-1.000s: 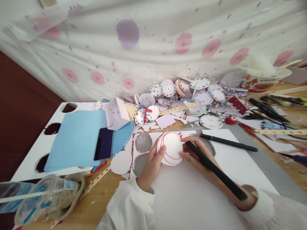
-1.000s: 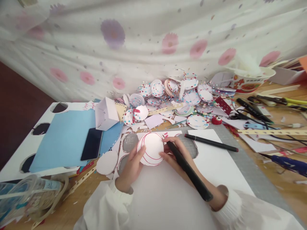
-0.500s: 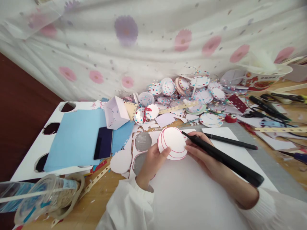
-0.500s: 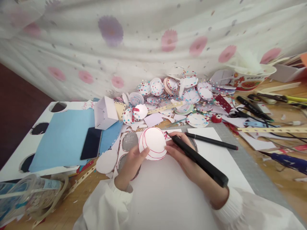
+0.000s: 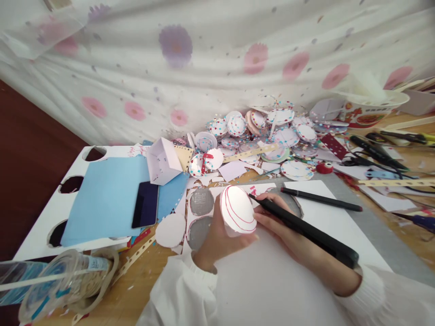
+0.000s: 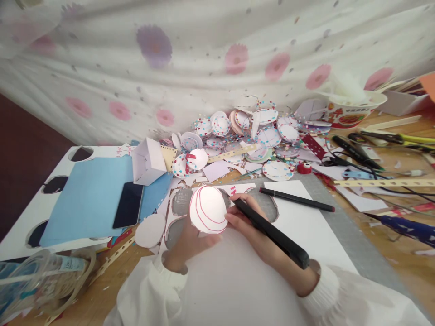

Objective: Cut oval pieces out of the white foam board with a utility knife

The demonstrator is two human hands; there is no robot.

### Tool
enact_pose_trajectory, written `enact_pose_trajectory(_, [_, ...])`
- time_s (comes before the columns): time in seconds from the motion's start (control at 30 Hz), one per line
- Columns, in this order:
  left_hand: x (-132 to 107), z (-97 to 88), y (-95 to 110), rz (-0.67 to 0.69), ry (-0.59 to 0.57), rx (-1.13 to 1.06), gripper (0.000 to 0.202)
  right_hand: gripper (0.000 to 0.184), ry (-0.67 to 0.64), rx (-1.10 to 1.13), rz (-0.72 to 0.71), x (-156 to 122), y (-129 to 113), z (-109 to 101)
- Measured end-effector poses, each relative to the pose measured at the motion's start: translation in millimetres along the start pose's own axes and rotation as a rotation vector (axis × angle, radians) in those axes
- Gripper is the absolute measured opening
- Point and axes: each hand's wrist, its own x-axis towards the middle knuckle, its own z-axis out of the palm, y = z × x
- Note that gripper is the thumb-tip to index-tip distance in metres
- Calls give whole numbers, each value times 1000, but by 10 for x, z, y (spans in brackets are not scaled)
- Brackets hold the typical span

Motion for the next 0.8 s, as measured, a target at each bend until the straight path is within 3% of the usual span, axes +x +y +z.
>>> enact_pose_trajectory(0.07, [-24, 18, 2, 45, -37, 38, 86, 34, -34, -33, -28, -34, 24, 40])
enact_pose_trajectory(0.2, [-5, 33, 28, 157, 24, -23, 108, 30, -99, -188, -102, -78, 25, 64])
enact_pose_trajectory(0.33, [42, -4, -1, 19, 106, -193, 97, 32, -70, -481, -237, -39, 5, -97])
enact_pose_trajectory(0.5, [90, -14, -9, -178, 152, -587, 74, 54, -152, -851, -367, 73, 21, -314])
enact_pose_trajectory(0.63, [109, -8, 104, -229, 187, -718, 72, 40, -154, -897, -389, 128, 61, -292])
enact_pose_trajectory(0.8, [116, -15, 157, -193, 249, -797, 63, 18, -4, -981, -389, 45, 81, -102])
